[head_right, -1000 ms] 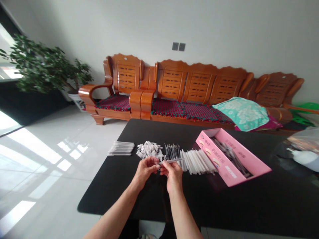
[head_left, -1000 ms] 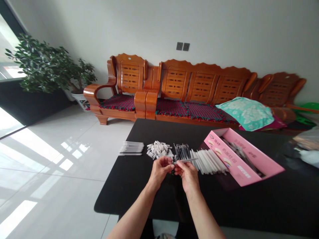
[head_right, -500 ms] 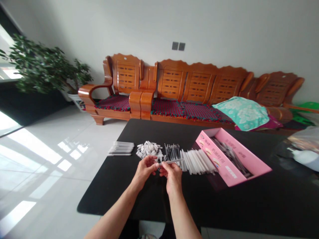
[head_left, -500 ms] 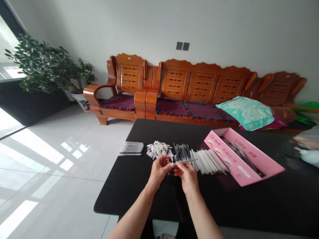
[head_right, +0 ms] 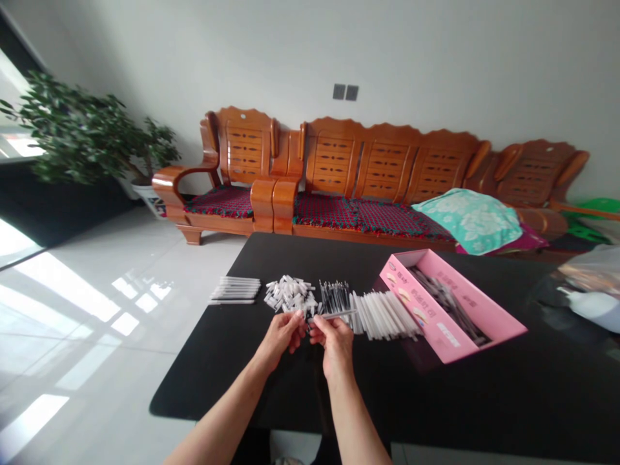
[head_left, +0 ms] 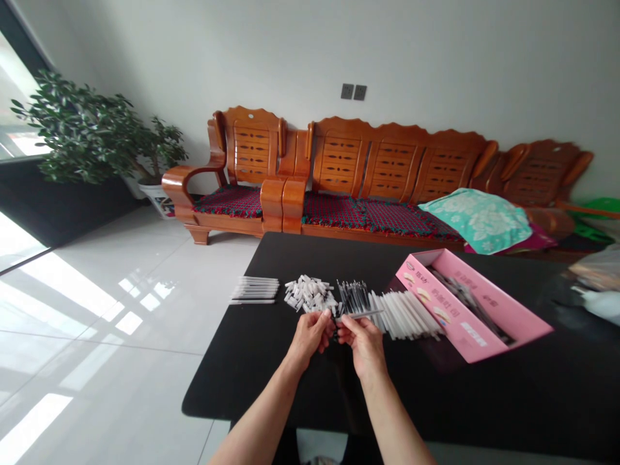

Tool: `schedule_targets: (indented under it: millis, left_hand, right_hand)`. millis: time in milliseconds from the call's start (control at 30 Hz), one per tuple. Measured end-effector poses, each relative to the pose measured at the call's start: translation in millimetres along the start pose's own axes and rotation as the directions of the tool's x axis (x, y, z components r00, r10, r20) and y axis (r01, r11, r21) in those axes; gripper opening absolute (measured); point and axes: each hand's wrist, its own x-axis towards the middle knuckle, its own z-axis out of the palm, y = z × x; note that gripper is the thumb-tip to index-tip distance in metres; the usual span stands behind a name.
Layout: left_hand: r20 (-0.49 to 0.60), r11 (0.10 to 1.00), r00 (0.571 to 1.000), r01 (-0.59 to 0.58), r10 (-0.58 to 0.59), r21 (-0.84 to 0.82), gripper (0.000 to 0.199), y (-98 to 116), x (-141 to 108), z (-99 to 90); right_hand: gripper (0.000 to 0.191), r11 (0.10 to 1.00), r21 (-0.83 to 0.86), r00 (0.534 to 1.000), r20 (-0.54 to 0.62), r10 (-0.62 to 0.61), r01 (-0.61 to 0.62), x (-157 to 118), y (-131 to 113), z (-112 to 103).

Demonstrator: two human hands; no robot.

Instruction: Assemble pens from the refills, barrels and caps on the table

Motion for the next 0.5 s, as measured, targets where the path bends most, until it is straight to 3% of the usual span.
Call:
schedule_targets:
  millis: [133,267,500]
  left_hand:
    - [0.027,0.999,0.999,-0.022,0.023,-0.039,0.046,-2.3,-0.7,0.9]
    - [-0.037,0.989,0.995,-0.092,0.089,-0.118,0.044,1.8,-0.2,0.8]
    - [0.018,0.999,1.0,-0.02,0.021,-0.03,0.045,-3.7,1.0,0.7]
  right_hand:
    - [0.038,1.0,-0.007,1.0,-0.005,0.011,-0.011,0.4,0.1,-0.5]
    - [0.038,1.0,-0.007,1.0,-0.009,0.01,-0.01,0.9,-0.4,-0.4]
    - [0.038,1.0,-0.022,1.0,-0.003,0.016,-0.016,2.3,-0.8,1.7]
